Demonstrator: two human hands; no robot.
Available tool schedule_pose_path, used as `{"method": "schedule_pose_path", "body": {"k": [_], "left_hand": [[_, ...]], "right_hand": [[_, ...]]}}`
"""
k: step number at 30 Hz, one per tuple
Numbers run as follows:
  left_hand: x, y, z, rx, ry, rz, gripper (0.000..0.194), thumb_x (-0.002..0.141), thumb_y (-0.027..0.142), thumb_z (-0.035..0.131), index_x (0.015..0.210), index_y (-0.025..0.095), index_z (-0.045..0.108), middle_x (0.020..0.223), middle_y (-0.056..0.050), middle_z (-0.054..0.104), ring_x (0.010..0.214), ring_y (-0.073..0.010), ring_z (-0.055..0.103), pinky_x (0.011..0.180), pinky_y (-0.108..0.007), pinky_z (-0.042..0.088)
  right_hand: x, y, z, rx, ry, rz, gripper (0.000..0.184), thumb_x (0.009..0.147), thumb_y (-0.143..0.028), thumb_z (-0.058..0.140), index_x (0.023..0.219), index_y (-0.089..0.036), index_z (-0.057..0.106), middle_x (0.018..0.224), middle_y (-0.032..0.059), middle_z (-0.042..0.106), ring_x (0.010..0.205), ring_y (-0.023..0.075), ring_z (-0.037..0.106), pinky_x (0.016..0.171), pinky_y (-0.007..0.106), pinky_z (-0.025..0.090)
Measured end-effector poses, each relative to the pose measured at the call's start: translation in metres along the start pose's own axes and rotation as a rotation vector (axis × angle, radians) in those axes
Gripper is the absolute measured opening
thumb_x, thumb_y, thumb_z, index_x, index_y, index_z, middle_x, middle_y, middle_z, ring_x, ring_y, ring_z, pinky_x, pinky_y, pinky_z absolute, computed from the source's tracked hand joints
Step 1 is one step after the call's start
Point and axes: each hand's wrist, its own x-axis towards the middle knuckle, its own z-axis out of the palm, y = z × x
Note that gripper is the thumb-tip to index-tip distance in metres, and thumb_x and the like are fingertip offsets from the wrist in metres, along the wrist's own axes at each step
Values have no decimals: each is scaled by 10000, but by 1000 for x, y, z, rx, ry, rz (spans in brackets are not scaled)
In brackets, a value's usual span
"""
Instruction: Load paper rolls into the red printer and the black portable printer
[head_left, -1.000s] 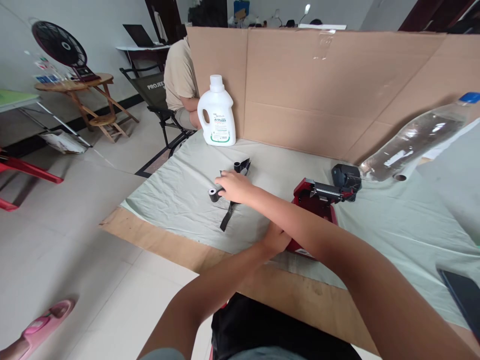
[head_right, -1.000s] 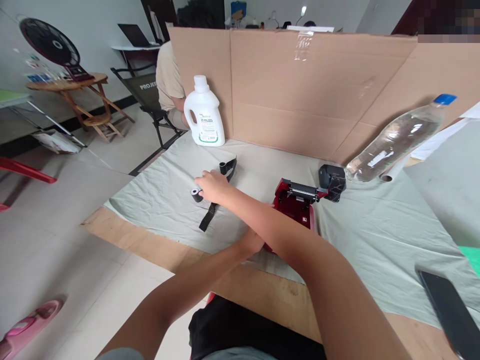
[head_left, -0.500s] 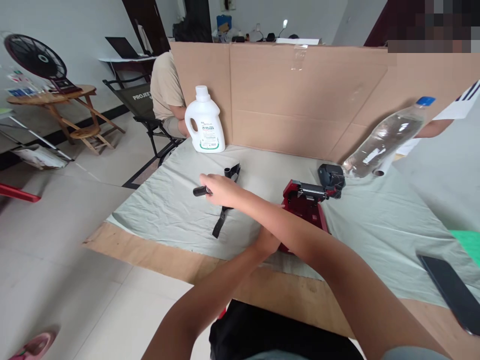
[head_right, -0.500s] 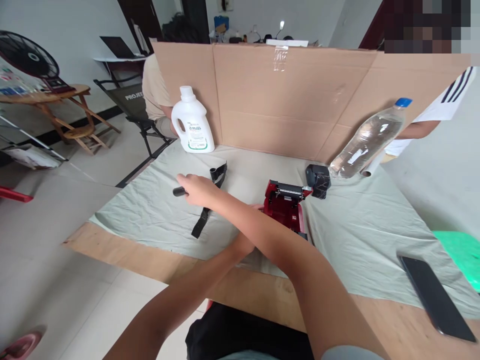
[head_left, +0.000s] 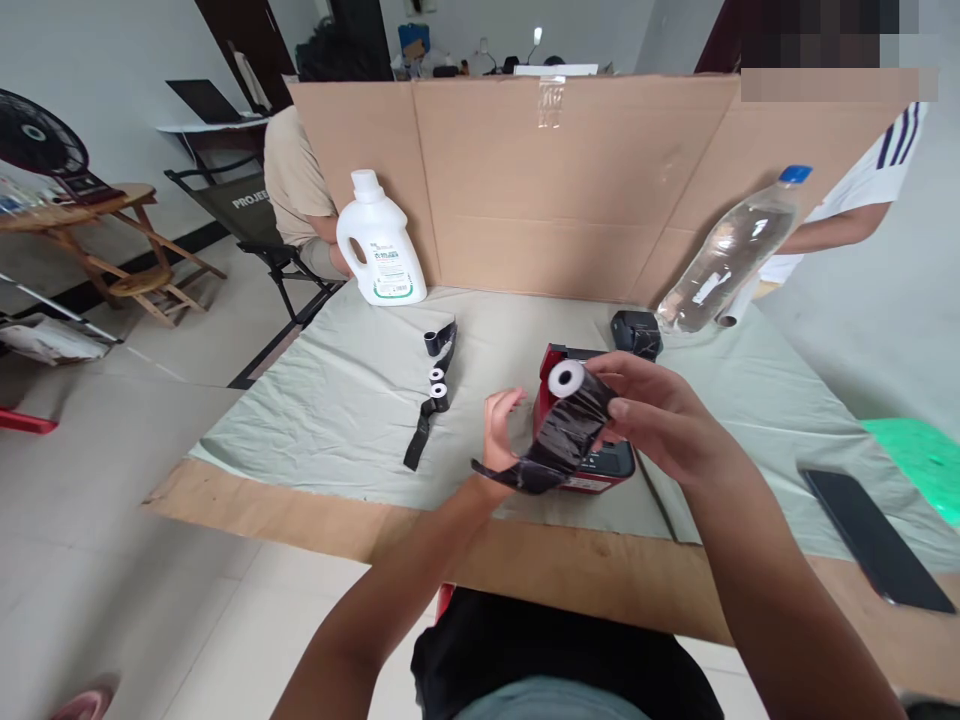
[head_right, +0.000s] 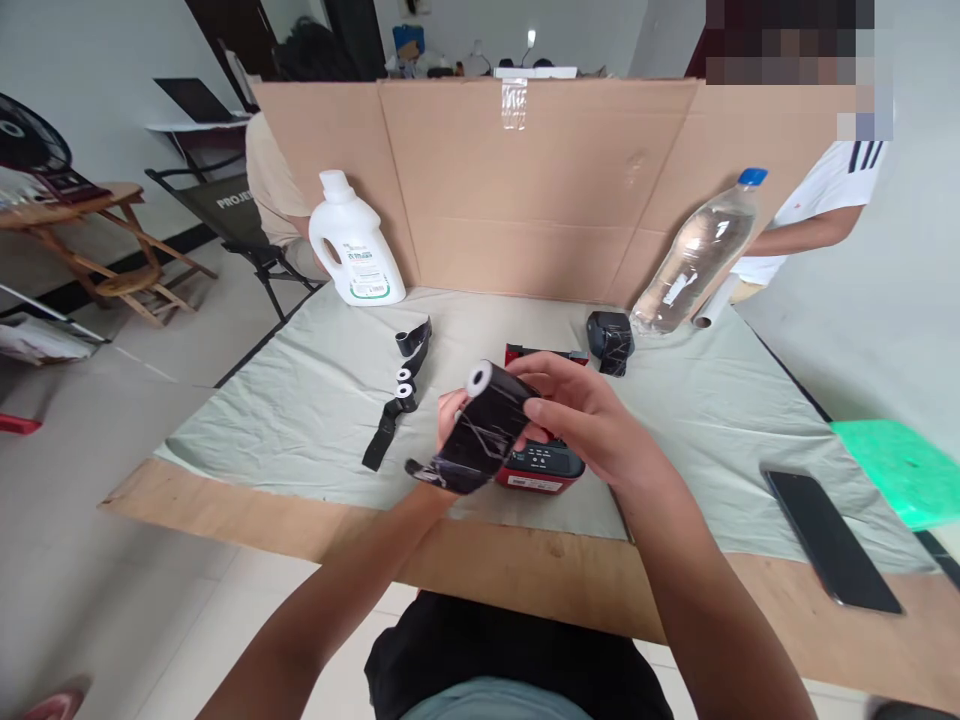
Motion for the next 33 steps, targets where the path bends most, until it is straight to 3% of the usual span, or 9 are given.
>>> {"method": "schedule_pose_path", "body": {"k": [1, 3, 5, 6, 9, 14, 19, 24, 33], "left_hand": [[-3, -1, -1, 21, 33, 86, 633, 902, 660, 597, 1360, 225, 546, 1300, -155, 595, 1208, -332, 567, 1039, -530, 481], [-12, -4, 0, 70, 61, 308, 433, 904, 601, 625, 1211, 296, 652, 1183, -113, 648, 1100, -302, 603, 980, -512, 494], [-21, -6, 3, 133, -15, 476, 225, 896, 548, 651, 979, 351, 721, 1024, -71, 675, 985, -264, 609, 908, -476, 497], [-25, -6, 5, 158, -72, 499, 185, 877, 541, 676, 890, 363, 727, 964, -56, 673, 951, -251, 600, 888, -459, 490], [-31, -2, 9, 213, -162, 458, 132, 857, 509, 703, 827, 387, 743, 892, -39, 666, 920, -234, 572, 876, -426, 462], [-22, 14, 3, 317, -205, 562, 210, 958, 391, 594, 1057, 455, 768, 949, -35, 706, 906, -222, 563, 892, -399, 410], [-11, 24, -1, 346, -158, 638, 201, 917, 374, 681, 1091, 430, 764, 950, -22, 711, 936, -222, 570, 910, -396, 354], [-8, 30, 4, 341, -182, 637, 190, 897, 291, 698, 1063, 362, 757, 911, 2, 719, 897, -191, 577, 889, -384, 330], [-11, 28, 14, 404, -153, 657, 117, 925, 307, 673, 993, 318, 768, 868, 17, 727, 887, -161, 562, 884, -359, 346]], "right_hand": [[-8, 7, -8, -2, 36, 33, 406, 789, -500, 749, 1109, -274, 643, 871, 30, 687, 575, 164, 602, 562, 342, 527], [-18, 20, -20, -36, 93, 77, 405, 807, -489, 749, 1124, -261, 641, 911, 51, 706, 645, 184, 643, 601, 346, 542], [-23, 33, -30, -107, 118, 75, 372, 840, -451, 729, 1136, -247, 636, 975, 65, 718, 730, 193, 666, 660, 344, 552], [-23, 38, -33, -157, 119, 68, 348, 855, -430, 713, 1137, -241, 633, 1005, 68, 721, 776, 197, 672, 690, 343, 555], [-18, 52, -40, -379, 110, 59, 276, 876, -364, 658, 1114, -228, 626, 1048, 64, 727, 838, 202, 663, 726, 343, 544], [-1, 71, -45, -791, 112, 33, 238, 885, -236, 540, 1109, -217, 620, 1003, 44, 725, 793, 198, 621, 767, 359, 515], [15, 89, -48, -1051, 78, 5, 295, 890, -155, 518, 1157, -214, 631, 1075, 76, 720, 1035, 260, 618, 900, 385, 500], [26, 86, -46, -1222, -22, 86, 307, 906, -122, 513, 1170, -207, 646, 1233, 97, 702, 1232, 315, 543, 1013, 448, 434], [44, 80, -26, -1540, -140, 251, 295, 845, -110, 546, 1079, -176, 713, 1113, 178, 739, 1192, 384, 571, 920, 455, 375]]}}
